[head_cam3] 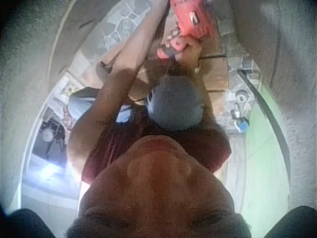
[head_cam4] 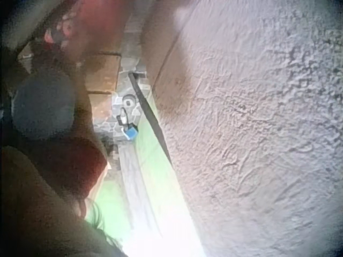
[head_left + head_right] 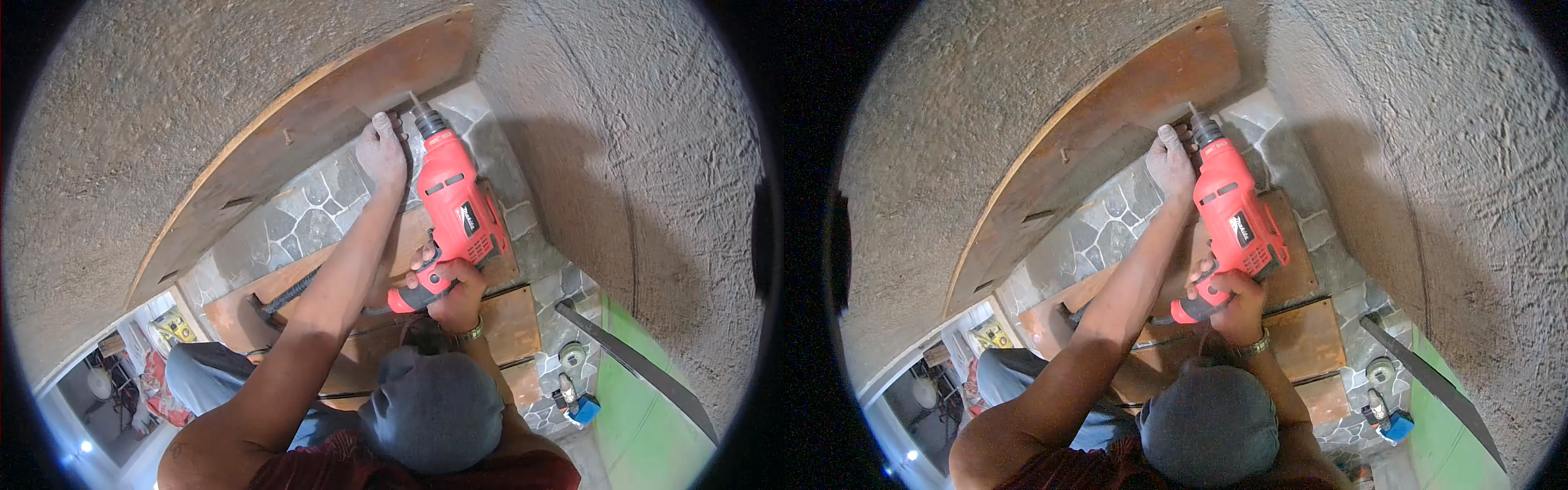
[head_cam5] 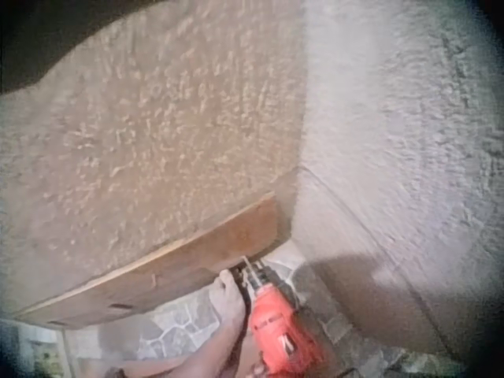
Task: The person installs a wooden panel against a wall by positioning the board, hammering nails into it, and drilling a hole into the panel using a power drill.
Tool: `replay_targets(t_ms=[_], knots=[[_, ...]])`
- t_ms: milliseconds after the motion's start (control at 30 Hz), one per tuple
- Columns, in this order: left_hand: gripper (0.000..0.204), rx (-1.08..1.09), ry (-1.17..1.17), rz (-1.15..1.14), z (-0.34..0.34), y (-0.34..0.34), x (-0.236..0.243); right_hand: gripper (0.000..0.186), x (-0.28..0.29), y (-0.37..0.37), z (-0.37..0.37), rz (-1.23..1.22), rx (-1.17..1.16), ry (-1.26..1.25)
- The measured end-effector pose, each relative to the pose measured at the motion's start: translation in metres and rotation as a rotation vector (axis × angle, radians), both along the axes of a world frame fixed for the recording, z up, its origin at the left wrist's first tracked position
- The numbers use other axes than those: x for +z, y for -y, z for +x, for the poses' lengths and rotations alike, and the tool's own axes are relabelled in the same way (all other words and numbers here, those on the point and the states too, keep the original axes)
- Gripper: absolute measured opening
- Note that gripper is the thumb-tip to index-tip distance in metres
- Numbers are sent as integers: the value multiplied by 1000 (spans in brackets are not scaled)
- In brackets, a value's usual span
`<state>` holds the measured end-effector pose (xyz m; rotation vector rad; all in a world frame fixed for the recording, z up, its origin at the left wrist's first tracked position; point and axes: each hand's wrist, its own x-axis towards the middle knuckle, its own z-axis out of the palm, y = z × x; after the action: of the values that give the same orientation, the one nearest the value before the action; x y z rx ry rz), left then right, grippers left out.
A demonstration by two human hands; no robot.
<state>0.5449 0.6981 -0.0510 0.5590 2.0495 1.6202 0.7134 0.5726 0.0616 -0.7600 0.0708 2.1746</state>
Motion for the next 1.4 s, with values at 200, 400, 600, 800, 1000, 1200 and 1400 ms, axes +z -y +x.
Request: replay_targets(t_ms=[200, 400, 600, 800, 1000, 1200, 1400], knots=[[65, 59, -59, -33, -7, 2, -2, 48, 19, -8, -8, -59, 48, 123], [63, 55, -31, -59, -9, -1, -11, 44, -3, 0, -4, 9, 31, 14], [65, 63, -32, 2, -16, -3, -25, 48, -4, 7, 2, 22, 19, -33], [56, 5, -28, -35, -3, -3, -18, 53, -1, 5, 17, 37, 2, -33], [59, 33, -64, -47, -17, 0, -21, 65, 17, 11, 6, 78, 78, 131], [59, 44, -17, -25, -12, 0, -18, 76, 18, 12, 20, 64, 91, 86], [64, 25, -154, -107, -8, 0, -17, 78, -7, 50, 59, 49, 46, -25]])
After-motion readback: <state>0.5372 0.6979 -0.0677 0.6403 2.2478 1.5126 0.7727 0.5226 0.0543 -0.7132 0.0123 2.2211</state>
